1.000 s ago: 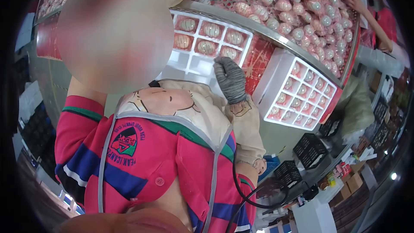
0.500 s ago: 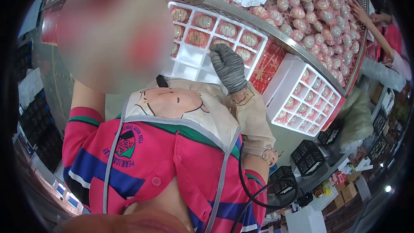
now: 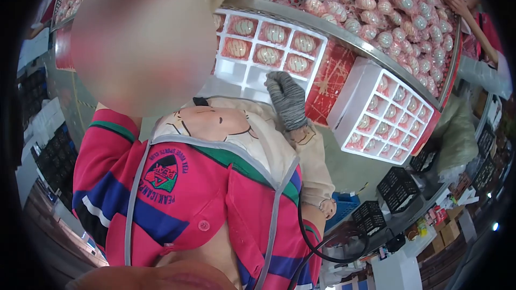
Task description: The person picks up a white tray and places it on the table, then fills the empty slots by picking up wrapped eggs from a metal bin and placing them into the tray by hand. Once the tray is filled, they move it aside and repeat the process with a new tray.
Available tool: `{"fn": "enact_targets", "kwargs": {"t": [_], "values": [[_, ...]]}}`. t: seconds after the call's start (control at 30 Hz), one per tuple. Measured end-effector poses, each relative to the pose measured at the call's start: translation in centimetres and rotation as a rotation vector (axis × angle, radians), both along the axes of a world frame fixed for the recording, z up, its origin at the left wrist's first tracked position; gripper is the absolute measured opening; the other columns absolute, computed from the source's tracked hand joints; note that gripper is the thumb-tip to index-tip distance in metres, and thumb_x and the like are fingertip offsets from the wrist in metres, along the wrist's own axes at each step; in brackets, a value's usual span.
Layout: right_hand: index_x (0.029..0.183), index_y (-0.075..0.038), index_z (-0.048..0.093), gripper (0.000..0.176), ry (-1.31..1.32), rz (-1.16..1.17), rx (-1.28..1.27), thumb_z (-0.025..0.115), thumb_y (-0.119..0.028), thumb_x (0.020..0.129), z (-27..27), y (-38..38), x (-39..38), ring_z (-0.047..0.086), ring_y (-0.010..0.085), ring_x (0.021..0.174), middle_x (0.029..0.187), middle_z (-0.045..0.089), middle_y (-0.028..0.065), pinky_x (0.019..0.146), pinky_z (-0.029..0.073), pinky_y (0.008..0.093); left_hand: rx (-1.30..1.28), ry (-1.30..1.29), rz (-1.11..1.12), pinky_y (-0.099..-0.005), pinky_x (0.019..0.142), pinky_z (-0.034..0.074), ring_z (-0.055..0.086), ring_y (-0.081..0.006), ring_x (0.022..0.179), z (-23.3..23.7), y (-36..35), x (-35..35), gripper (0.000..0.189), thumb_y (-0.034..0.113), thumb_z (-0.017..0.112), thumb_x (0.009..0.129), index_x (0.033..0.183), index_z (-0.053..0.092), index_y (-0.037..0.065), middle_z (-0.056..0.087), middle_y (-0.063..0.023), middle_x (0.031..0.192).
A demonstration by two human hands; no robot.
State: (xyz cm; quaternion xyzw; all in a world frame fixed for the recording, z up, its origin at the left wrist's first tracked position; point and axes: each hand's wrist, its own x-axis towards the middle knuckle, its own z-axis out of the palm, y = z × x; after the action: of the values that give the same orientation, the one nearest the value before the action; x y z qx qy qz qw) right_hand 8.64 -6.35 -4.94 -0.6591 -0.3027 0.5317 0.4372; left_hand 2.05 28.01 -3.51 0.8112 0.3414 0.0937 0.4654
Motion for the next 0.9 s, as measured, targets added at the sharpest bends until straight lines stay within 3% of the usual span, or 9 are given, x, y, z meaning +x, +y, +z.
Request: {"fn": "enact_targets", "kwargs": {"t": [0.17,0.27,0.33,0.4,0.5,0.63,0.67,0.83,0.9], "values": [[0.115,-0.002,0.050,0.030,0.241,-0.063,0.045,0.057,-0.017,0.090,1.6,3.6,-0.2,0.060,0.0143,0.080,0.092,0.060,0.0074,0.063,0.050,0.0254,-0.834,-0.392,-0.057,-0.0273,0.068,0.051,0.061,-0.0150,0.081,1.5,-7.2,-8.6,0.027,0.015,0.064,0.078,0.104,0.062,0.007,0.062,-0.0062,0.095],[0.118,-0.002,0.046,0.035,0.435,-0.022,0.047,0.058,-0.020,0.090,2.4,5.3,-1.8,0.060,0.0145,0.076,0.093,0.059,0.0097,0.059,0.050,0.0247,-0.840,-0.328,-0.098,-0.0264,0.064,0.051,0.061,-0.0131,0.082,3.1,-15.1,-13.9,0.039,0.013,0.064,0.079,0.117,0.056,0.007,0.061,-0.0058,0.096],[0.118,-0.001,0.044,0.039,0.404,0.085,0.001,0.059,-0.024,0.089,2.4,5.2,-2.6,0.060,0.0141,0.070,0.087,0.059,0.0098,0.055,0.049,0.0244,-1.157,-0.383,0.075,-0.0262,0.067,0.052,0.060,-0.0166,0.084,1.7,-18.4,-15.9,0.066,0.012,0.069,0.076,0.135,0.038,0.006,0.059,-0.0095,0.102],[0.116,-0.001,0.044,0.042,0.327,0.234,-0.158,0.062,-0.025,0.087,1.9,4.6,-3.8,0.060,0.0135,0.063,0.082,0.060,0.0084,0.054,0.048,0.0240,-1.176,-0.302,0.164,-0.0266,0.067,0.052,0.059,-0.0162,0.084,1.0,-20.0,-17.0,0.062,0.014,0.068,0.079,0.135,0.039,0.009,0.058,-0.0099,0.105],[0.115,0.001,0.043,0.045,0.086,0.290,-0.257,0.064,-0.025,0.086,-0.3,3.6,-5.0,0.059,0.0146,0.057,0.077,0.062,0.0098,0.050,0.047,0.0260,-0.404,-0.031,0.335,-0.0296,0.071,0.051,0.058,-0.0166,0.081,-1.4,-22.1,-17.9,0.060,0.015,0.069,0.078,0.132,0.043,0.015,0.057,-0.0101,0.101],[0.118,-0.004,0.043,0.048,-0.572,0.435,-0.145,0.064,-0.031,0.085,0.7,3.6,-4.1,0.059,0.0193,0.053,0.070,0.062,0.0089,0.048,0.046,0.0325,0.068,0.041,0.134,-0.0357,0.079,0.049,0.058,-0.0246,0.086,-2.8,-23.2,-18.6,0.045,0.021,0.070,0.074,0.117,0.057,0.012,0.057,-0.0121,0.099],[0.119,-0.006,0.043,0.050,-0.871,0.489,-0.081,0.064,-0.035,0.084,1.3,3.7,-4.0,0.059,0.0211,0.053,0.068,0.062,0.0080,0.048,0.045,0.0345,0.069,0.037,0.131,-0.0357,0.079,0.049,0.058,-0.0246,0.086,-3.0,-23.4,-18.5,0.045,0.021,0.070,0.074,0.117,0.057,0.012,0.057,-0.0121,0.099],[0.089,-0.004,0.052,0.035,-1.055,0.872,0.099,0.045,-0.038,0.091,0.0,4.8,-4.6,0.063,0.0320,0.062,0.066,0.062,0.0146,0.052,0.046,0.0462,0.286,0.367,0.006,-0.0411,0.076,0.048,0.060,-0.0307,0.088,-2.3,-23.0,-17.6,0.037,0.034,0.064,0.077,0.109,0.061,0.015,0.061,-0.0110,0.097],[0.091,-0.004,0.052,0.032,-1.064,0.927,0.082,0.044,-0.035,0.091,0.0,5.2,-4.6,0.063,0.0319,0.063,0.067,0.062,0.0151,0.052,0.047,0.0460,0.215,0.464,-0.073,-0.0417,0.074,0.048,0.061,-0.0309,0.086,-2.0,-21.8,-17.0,0.032,0.030,0.063,0.077,0.105,0.062,0.014,0.062,-0.0116,0.094]]}}
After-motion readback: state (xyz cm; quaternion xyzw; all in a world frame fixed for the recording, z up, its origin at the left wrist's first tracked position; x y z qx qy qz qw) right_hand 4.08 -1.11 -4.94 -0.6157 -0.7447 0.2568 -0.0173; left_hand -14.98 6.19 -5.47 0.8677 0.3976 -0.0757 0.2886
